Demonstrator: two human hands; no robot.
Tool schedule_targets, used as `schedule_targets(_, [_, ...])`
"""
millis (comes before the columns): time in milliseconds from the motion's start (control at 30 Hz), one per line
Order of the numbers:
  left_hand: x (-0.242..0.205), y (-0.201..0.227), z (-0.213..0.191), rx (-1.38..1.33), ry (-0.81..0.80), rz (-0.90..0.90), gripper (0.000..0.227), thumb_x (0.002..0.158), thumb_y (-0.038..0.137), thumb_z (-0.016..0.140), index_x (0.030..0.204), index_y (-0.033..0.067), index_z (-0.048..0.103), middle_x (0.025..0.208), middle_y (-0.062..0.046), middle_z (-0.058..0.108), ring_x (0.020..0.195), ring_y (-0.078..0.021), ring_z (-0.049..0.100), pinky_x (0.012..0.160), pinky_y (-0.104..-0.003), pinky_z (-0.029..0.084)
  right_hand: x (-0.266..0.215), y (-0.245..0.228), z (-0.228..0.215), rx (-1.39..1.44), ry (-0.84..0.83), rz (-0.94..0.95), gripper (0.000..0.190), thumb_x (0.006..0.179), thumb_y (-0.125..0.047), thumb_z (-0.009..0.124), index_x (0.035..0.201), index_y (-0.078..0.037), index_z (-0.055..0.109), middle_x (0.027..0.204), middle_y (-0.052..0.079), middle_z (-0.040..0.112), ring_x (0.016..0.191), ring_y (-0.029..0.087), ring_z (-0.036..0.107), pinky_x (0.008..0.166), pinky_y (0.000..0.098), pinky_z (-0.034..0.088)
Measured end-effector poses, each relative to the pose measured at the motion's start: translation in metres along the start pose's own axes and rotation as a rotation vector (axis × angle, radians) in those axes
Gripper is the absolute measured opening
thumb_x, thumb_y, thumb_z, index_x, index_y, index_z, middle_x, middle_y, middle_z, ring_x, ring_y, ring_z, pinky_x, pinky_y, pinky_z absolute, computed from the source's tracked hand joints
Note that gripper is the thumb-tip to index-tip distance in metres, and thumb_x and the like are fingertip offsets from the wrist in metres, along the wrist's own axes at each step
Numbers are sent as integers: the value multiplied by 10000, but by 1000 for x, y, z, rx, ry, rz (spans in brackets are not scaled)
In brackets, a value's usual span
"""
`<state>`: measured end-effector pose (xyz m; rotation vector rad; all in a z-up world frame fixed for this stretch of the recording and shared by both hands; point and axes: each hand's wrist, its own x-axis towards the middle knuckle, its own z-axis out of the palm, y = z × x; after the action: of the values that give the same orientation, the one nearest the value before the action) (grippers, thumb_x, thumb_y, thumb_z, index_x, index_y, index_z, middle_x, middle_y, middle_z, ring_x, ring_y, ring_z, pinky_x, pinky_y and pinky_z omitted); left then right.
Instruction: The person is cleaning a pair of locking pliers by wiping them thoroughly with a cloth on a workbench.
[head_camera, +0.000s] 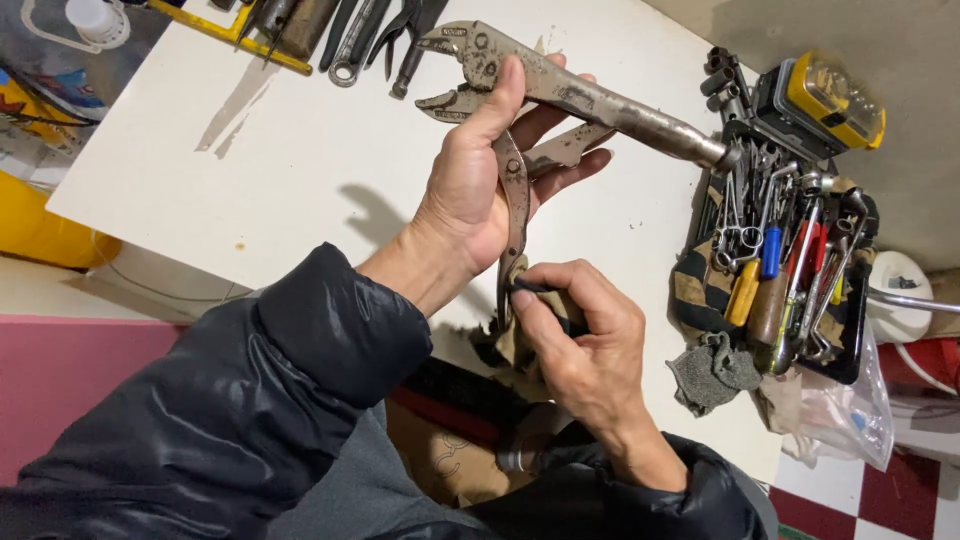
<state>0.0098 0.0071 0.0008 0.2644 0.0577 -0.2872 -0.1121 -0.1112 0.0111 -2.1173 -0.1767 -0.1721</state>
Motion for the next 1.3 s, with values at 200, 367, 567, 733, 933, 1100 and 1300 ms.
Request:
schedule_targets(200, [-1, 0, 3, -27, -10, 29, 491, 886, 355, 687, 1176, -39, 657, 1161, -274, 707, 1067, -449, 697, 968, -618, 592, 4, -8, -8, -24, -11, -31, 94, 893, -82, 702, 980, -59, 727, 898, 33, 713, 759, 103, 625, 705, 231, 494])
schedule_targets(367, [-2, -3, 2, -28, 10, 4, 474, 866, 365, 705, 1097, -47, 670, 1103, -256, 725, 1021, -446, 712, 953, -614, 598, 8, -9, 0, -104, 121, -184, 90, 928, -87, 692, 1011, -55, 705, 906, 60, 706, 778, 145, 637, 720, 267, 501])
schedule_targets(567, [-5, 4, 4, -2, 34, -2, 506, 867, 372, 683, 1158, -41, 649, 1145, -241, 715, 1046, -432, 699, 944, -594, 607, 6, -9, -5, -76, 1, -156, 87, 886, -59, 704, 972, -63, 717, 852, 37, 690, 654, 94, 576, 606, 228, 463])
schedule_targets(733, [0, 1, -1, -31, -18, 33, 502, 900, 370, 673, 1229, -8, 652, 1194, -242, 708, 1104, -460, 688, 964, -608, 593, 7, -10, 1, -146, 58, -249, 96, 889, -42, 688, 982, -54, 711, 861, 52, 694, 704, 131, 626, 661, 254, 490])
schedule_targets(933, [2, -4, -4, -3, -38, 42, 485, 888, 394, 686, 1062, -59, 683, 1071, -246, 739, 999, -409, 718, 942, -591, 605, 11, 2, 7, -408, 275, -505, 147, 941, -6, 723, 1084, -28, 698, 979, 161, 665, 821, 237, 687, 721, 310, 576])
schedule_targets(1100, [-6, -12, -7, 74, -19, -20, 511, 881, 441, 654, 1100, -21, 653, 1160, -256, 711, 1088, -462, 681, 920, -584, 610, 20, 0, 4, -305, 271, -456, 124, 938, 10, 713, 1059, -10, 696, 968, 150, 709, 885, 253, 669, 788, 335, 548])
schedule_targets(1300, [-8, -3, 7, 37, 64, -35, 553, 882, 384, 627, 1238, -39, 604, 1224, -258, 682, 1109, -478, 665, 900, -573, 608, 9, -2, 1, -222, 151, -405, 141, 894, 24, 651, 1030, -3, 680, 937, 142, 690, 817, 228, 661, 740, 307, 527])
